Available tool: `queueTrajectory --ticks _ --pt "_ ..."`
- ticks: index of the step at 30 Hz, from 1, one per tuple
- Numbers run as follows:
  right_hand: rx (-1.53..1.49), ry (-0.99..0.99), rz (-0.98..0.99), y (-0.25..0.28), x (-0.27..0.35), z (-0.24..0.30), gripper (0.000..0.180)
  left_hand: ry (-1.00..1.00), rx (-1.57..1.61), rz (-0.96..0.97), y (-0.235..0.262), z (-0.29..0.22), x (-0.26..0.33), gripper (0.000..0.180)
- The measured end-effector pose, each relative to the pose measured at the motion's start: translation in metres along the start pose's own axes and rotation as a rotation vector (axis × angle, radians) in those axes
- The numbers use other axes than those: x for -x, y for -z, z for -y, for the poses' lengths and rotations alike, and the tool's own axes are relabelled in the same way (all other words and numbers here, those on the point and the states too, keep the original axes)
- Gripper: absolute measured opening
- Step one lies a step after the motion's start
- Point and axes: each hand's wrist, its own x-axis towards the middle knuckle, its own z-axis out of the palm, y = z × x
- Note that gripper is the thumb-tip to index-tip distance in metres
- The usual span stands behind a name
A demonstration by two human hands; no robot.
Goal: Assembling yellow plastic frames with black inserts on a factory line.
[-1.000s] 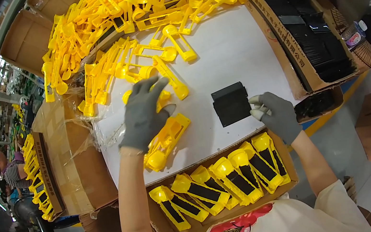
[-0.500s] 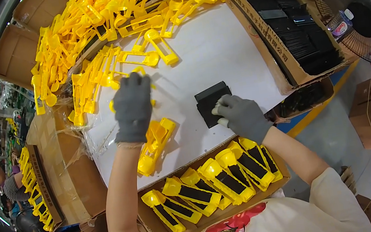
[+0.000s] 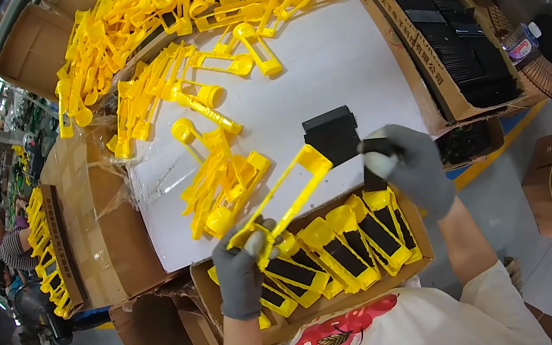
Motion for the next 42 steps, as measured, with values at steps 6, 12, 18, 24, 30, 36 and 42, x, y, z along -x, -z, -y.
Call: queueTrajectory --ticks 6,12,18,24,30,36,42 --pt "-0.339 -0.324 0.179 -0.016 0.04 0.026 0.019 0.067 0.025 0.134 -0.017 0.016 0.013 0.031" --pt "0.099 -0.064 0.203 -0.024 0.048 0.014 0.017 0.096 -0.001 0.136 -0.025 0.019 0.02 0.029" --pt "0.253 -0.063 0.195 -0.027 0.051 0.024 0.012 0.138 -0.039 0.185 -0.025 0.018 0.023 0.028" --pt "0.312 0.057 0.163 -0.032 0.054 0.01 0.019 0.147 -0.055 0.105 -0.045 0.014 0.027 0.027" --pt "0.606 0.04 -0.013 -0.009 0.057 0.021 0.049 0.098 -0.211 0.16 -0.036 0.012 0.024 0.028" --pt "0.436 -0.101 0.297 0.002 0.099 -0.021 0.028 0.184 -0.419 0.418 -0.041 0.012 0.017 0.024" --pt "0.446 -0.321 0.18 0.007 0.154 -0.019 0.025 0.189 -0.57 0.504 -0.073 0.026 0.018 0.024"
